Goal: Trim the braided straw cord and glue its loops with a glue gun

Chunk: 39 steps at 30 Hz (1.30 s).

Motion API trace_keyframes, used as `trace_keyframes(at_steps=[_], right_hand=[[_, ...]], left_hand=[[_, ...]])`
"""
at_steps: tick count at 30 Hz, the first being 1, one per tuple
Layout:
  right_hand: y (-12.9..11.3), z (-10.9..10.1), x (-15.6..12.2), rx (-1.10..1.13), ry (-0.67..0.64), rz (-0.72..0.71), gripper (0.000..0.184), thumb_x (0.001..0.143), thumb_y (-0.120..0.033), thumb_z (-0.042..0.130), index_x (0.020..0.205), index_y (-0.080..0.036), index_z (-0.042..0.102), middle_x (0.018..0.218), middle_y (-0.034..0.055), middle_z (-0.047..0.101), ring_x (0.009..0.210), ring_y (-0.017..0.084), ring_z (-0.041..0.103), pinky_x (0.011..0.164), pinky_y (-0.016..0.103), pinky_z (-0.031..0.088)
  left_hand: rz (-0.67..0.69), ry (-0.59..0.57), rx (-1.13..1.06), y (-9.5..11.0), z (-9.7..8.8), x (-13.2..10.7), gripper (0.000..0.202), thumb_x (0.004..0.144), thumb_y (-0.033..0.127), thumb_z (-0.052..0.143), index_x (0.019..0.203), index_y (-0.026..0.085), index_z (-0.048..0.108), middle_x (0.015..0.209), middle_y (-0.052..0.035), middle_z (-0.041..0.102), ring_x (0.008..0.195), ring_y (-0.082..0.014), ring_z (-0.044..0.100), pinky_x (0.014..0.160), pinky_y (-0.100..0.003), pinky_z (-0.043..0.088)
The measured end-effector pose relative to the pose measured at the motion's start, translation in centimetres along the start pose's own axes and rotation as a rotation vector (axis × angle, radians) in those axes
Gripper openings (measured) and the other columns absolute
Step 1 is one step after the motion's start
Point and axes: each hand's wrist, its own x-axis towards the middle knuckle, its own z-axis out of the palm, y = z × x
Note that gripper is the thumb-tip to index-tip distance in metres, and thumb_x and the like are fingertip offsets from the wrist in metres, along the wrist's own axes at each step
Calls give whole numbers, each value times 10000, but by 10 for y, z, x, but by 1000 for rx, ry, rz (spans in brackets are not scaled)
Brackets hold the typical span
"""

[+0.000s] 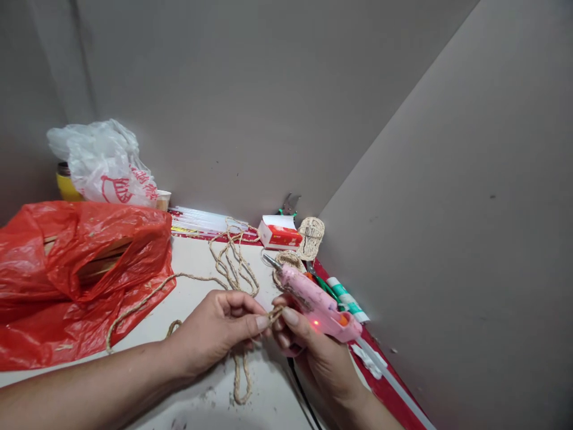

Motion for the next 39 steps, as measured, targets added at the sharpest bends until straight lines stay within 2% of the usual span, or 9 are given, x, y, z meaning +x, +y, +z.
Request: trace_keyframes(at_steps=[7,13,19,22,26,29,31,33,39], right_hand=[[-6,1,-3,-55,143,-105,316,685,-417,743,891,-190,667,645,4,551,487,85,427,400,189,280],[-8,4,-12,-300,128,-156,246,710,-359,733,913,-226,694,639,6,562,517,124,424,443,246,332],[-15,15,-12,-476,69,-167,373,742,-403,686,1088,-263,672,548,-19,497,489,132,395,441,255,358],[-19,16,-11,-533,46,-234,210,761,-395,662,863,-222,722,535,-6,494,508,145,440,465,266,412],[-21,15,-13,-646,8,-247,298,803,-418,601,618,-191,658,551,1,499,541,141,474,529,269,458],[-19,13,-14,-691,12,-227,251,813,-414,589,869,-195,699,592,-7,524,546,137,466,526,264,453],[-18,11,-13,-699,2,-206,356,822,-396,584,1118,-205,638,685,5,578,588,143,489,549,267,460],[-16,11,-12,-703,-17,-201,416,826,-387,579,1200,-204,590,759,20,606,612,144,499,567,270,462],[-16,13,-9,-673,-20,-185,240,805,-400,589,855,-176,658,633,-4,528,584,135,468,533,250,429]], left_hand=[[98,172,-51,5,-16,11,218,709,336,731,786,166,619,783,-40,714,601,-102,560,620,-230,403],[174,272,-43,11,-22,16,223,720,328,722,802,166,593,807,-39,731,627,-101,572,654,-232,389],[193,301,-13,14,-23,16,216,698,304,740,783,156,608,753,-5,689,660,-104,559,672,-226,384],[204,296,-6,14,-23,16,194,678,263,756,773,149,632,711,16,654,662,-94,553,658,-207,385],[142,246,-63,16,-23,14,181,695,225,744,803,147,622,702,12,666,578,-65,528,557,-177,355],[135,224,-87,17,-22,14,172,702,193,737,800,137,607,668,14,659,528,-39,490,508,-153,318],[139,217,-92,17,-23,14,179,697,180,741,798,137,599,634,29,637,513,-29,473,498,-145,309],[144,208,-91,17,-23,15,192,691,179,749,795,139,593,610,43,615,507,-26,462,498,-143,311],[153,205,-56,19,-20,14,212,685,202,761,786,144,584,558,62,567,500,-31,445,503,-146,320]])
